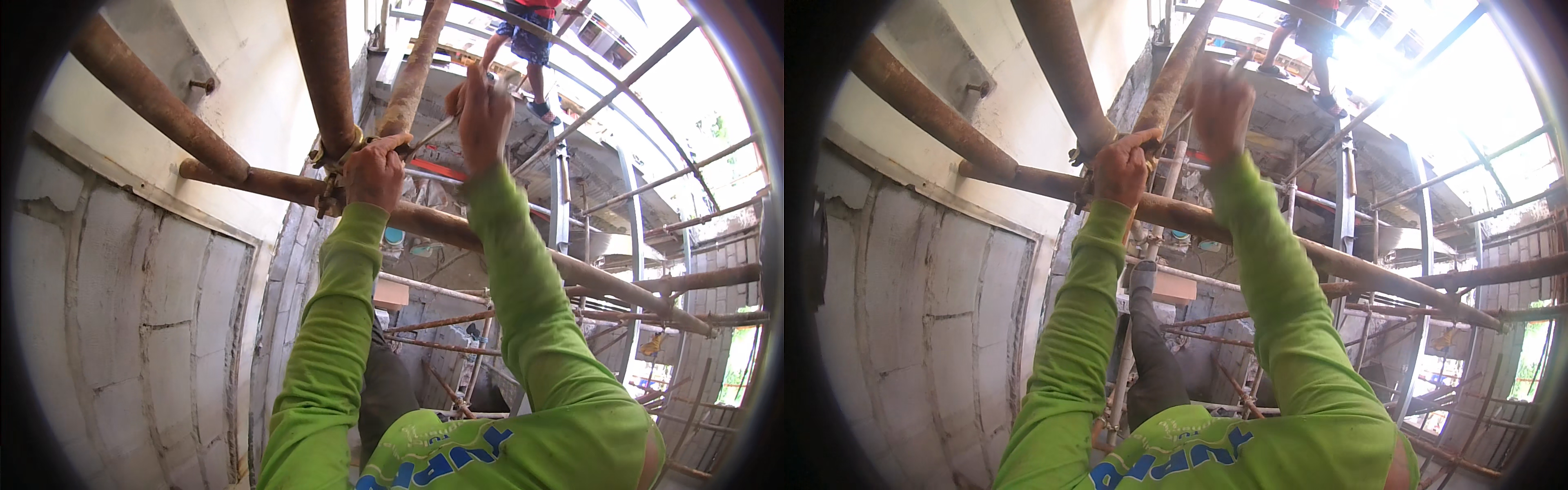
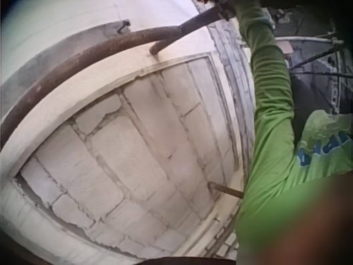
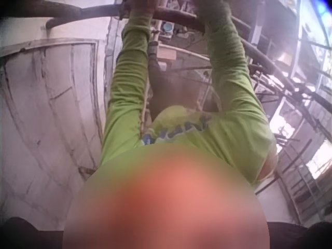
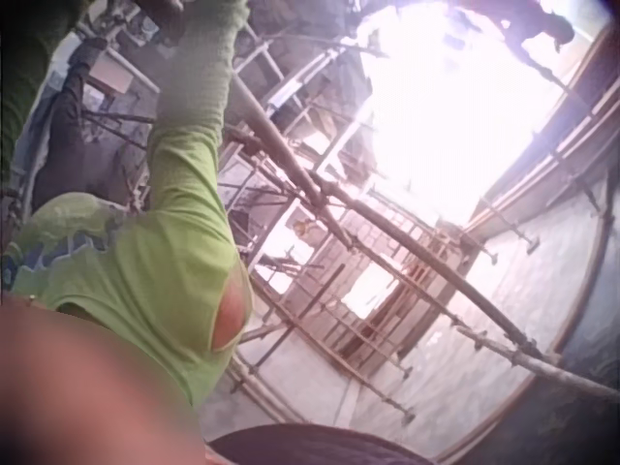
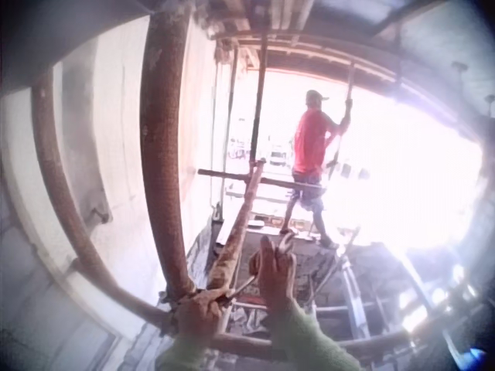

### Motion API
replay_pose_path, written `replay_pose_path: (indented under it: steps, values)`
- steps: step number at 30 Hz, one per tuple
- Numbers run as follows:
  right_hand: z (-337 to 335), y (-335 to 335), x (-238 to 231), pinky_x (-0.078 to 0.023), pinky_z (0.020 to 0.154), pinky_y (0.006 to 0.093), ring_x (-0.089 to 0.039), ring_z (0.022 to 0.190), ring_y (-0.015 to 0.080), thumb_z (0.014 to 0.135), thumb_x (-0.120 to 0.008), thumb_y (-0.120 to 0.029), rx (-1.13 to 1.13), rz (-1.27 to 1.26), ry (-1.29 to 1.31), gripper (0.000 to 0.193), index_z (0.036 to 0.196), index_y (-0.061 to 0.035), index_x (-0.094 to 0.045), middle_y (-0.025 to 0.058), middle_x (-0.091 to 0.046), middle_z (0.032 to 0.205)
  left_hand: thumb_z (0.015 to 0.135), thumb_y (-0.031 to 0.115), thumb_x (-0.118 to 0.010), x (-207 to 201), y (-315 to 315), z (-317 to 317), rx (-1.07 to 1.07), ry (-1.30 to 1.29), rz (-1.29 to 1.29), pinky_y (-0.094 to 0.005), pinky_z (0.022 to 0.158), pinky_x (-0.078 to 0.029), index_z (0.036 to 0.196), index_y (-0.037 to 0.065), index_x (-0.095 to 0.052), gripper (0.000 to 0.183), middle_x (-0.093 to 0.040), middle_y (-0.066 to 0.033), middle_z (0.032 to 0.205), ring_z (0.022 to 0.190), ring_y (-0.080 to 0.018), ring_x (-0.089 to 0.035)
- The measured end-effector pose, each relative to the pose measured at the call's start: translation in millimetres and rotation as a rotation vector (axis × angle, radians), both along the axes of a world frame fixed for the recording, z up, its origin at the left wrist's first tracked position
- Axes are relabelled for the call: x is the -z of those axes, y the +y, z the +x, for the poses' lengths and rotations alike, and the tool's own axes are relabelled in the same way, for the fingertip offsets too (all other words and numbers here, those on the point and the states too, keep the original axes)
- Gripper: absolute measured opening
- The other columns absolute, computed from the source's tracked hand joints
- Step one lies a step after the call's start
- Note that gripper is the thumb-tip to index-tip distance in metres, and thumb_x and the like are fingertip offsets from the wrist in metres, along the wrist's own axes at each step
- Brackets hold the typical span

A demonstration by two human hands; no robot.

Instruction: The person uses a wrench to tighten couplers on metal scaffolding poles. They repeatedly position the wrench on the coupler, turn it to secure the joint, and reposition the tool to continue tightening.

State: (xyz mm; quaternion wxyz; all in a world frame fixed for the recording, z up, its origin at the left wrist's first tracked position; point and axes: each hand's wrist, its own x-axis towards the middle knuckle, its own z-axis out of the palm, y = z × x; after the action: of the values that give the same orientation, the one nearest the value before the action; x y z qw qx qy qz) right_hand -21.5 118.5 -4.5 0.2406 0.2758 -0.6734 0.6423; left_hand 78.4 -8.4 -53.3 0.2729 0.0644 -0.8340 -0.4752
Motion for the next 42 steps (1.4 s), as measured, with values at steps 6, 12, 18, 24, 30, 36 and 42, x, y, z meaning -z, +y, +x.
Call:
replay_pose_path:
  steps: [6,12,18,24,30,36,42]
  values:
    - [-105.5,-34.2,80.9,-0.027,0.035,0.0300,-0.040,0.037,0.0151,0.088,-0.053,-0.023,0.008,-0.408,-0.762,0.034,0.057,-0.0104,-0.047,0.0032,-0.043,0.047,0.086,0.006,-0.044,-1.7,2.5,2.1,-0.057,0.041,-0.144,-0.0372,0.084,-0.052,0.105,0.006,-0.072,0.034,-0.070,-0.0185,0.098,0.089,-0.0309,-0.069]
    - [-110.4,-21.1,125.2,-0.018,0.031,0.0231,-0.026,0.032,0.0078,0.087,-0.049,-0.017,-0.394,-0.138,-1.606,0.030,0.057,-0.0172,-0.042,-0.0014,-0.046,0.050,0.085,0.006,-0.045,-5.8,3.6,0.9,-0.039,-0.004,-0.088,-0.0374,0.082,-0.053,0.103,0.008,-0.073,0.033,-0.070,-0.0184,0.097,0.089,-0.0321,-0.069]
    - [-115.6,-5.3,74.5,-0.023,0.028,0.0172,-0.032,0.035,0.0057,0.091,-0.047,-0.009,-0.555,-0.172,-1.665,0.017,0.073,-0.0101,-0.046,0.0014,-0.050,0.057,0.086,0.008,-0.047,-7.6,4.6,4.7,-0.067,-0.005,-0.133,-0.0394,0.087,-0.051,0.101,0.006,-0.071,0.028,-0.069,-0.0171,0.101,0.095,-0.0317,-0.066]
    - [-114.9,-12.5,78.5,-0.023,0.027,0.0180,-0.031,0.033,0.0068,0.092,-0.049,-0.010,-0.496,-0.200,-1.666,0.017,0.075,-0.0080,-0.048,0.0027,-0.050,0.057,0.085,0.007,-0.048,-6.2,5.5,5.4,-0.075,0.038,-0.089,-0.0399,0.085,-0.052,0.102,0.008,-0.072,0.030,-0.069,-0.0172,0.100,0.092,-0.0325,-0.067]
    - [-122.5,0.5,84.9,-0.024,0.027,0.0194,-0.033,0.034,0.0064,0.091,-0.049,-0.011,-0.640,-0.122,-1.740,0.025,0.066,-0.0099,-0.050,0.0010,-0.047,0.054,0.084,0.006,-0.049,-6.0,5.8,5.4,-0.079,0.010,-0.133,-0.0385,0.087,-0.051,0.102,0.008,-0.072,0.030,-0.069,-0.0168,0.100,0.094,-0.0322,-0.067]
    - [-113.9,-2.1,104.5,-0.020,0.028,0.0185,-0.029,0.033,0.0034,0.094,-0.052,-0.019,-0.559,-0.117,-1.814,0.030,0.064,-0.0148,-0.049,-0.0034,-0.049,0.052,0.086,0.008,-0.049,-4.1,4.7,3.1,-0.063,0.012,-0.124,-0.0380,0.088,-0.052,0.104,0.007,-0.071,0.028,-0.069,-0.0155,0.103,0.095,-0.0307,-0.067]
    - [-113.1,2.3,122.3,-0.024,0.029,0.0199,-0.032,0.035,0.0054,0.090,-0.050,-0.013,-0.582,-0.428,-1.694,0.023,0.068,-0.0131,-0.051,-0.0017,-0.046,0.053,0.086,0.007,-0.049,-2.6,4.0,2.4,-0.044,0.043,-0.114,-0.0387,0.088,-0.052,0.103,0.005,-0.071,0.028,-0.069,-0.0181,0.102,0.095,-0.0315,-0.067]
